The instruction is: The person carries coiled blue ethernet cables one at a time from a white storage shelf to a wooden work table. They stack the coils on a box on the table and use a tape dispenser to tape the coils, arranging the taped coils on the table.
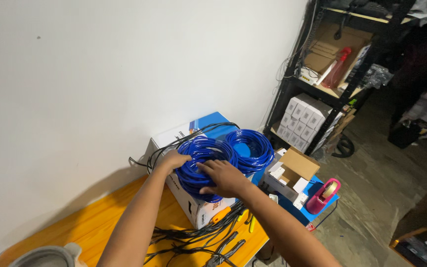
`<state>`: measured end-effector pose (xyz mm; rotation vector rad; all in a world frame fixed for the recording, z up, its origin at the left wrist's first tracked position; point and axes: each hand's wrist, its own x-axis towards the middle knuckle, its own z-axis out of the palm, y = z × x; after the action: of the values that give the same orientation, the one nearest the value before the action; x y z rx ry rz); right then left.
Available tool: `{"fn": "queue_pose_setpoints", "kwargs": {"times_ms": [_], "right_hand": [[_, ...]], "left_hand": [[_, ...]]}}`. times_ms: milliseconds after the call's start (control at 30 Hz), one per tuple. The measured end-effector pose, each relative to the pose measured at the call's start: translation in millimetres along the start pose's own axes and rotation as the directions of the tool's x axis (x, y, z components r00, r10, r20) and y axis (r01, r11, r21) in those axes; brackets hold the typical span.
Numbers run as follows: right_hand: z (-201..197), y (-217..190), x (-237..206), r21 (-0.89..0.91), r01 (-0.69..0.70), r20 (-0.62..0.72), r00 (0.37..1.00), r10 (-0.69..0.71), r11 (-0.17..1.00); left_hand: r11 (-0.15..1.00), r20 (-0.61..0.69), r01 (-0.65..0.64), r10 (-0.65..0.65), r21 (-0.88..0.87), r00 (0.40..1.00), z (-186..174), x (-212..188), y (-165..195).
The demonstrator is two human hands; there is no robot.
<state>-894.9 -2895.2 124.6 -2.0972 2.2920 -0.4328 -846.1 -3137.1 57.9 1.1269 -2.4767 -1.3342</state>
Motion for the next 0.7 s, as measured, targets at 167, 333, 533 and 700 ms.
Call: {"fn": "queue_pose_setpoints", "kwargs": {"times_ms": [167, 333, 533, 700], "right_hand": [[17.0, 51.1, 11.4, 0.263, -0.181, -0.276, 0.927, 0.253, 0.948], [59.9, 106.4, 24.5, 0.256, -0.33, -0.249, 0.886, 0.392, 0.909], [90.5, 126.8, 23.8, 0.207, -0.395, -0.145, 0.892, 0.427, 0.895], [91.0, 124.1, 19.1, 0.28, -0.375, -0.157, 0.891, 0.427, 0.884]], "left_hand": [[0.861, -0.126, -0.029, 0.107, 0.508, 0.986, -6.0, -4.8, 9.8], [0.83, -0.231, -0.296, 0.441, 0.473, 0.867, 15.7, -13.4, 31.7], [0.707, -0.018, -0.212, 0.303, 0.675, 0.953, 49.6, -20.4, 30.2], [0.712, 0.013, -0.198, 0.256, 0.674, 0.967, 54.8, -15.5, 26.2]]}}
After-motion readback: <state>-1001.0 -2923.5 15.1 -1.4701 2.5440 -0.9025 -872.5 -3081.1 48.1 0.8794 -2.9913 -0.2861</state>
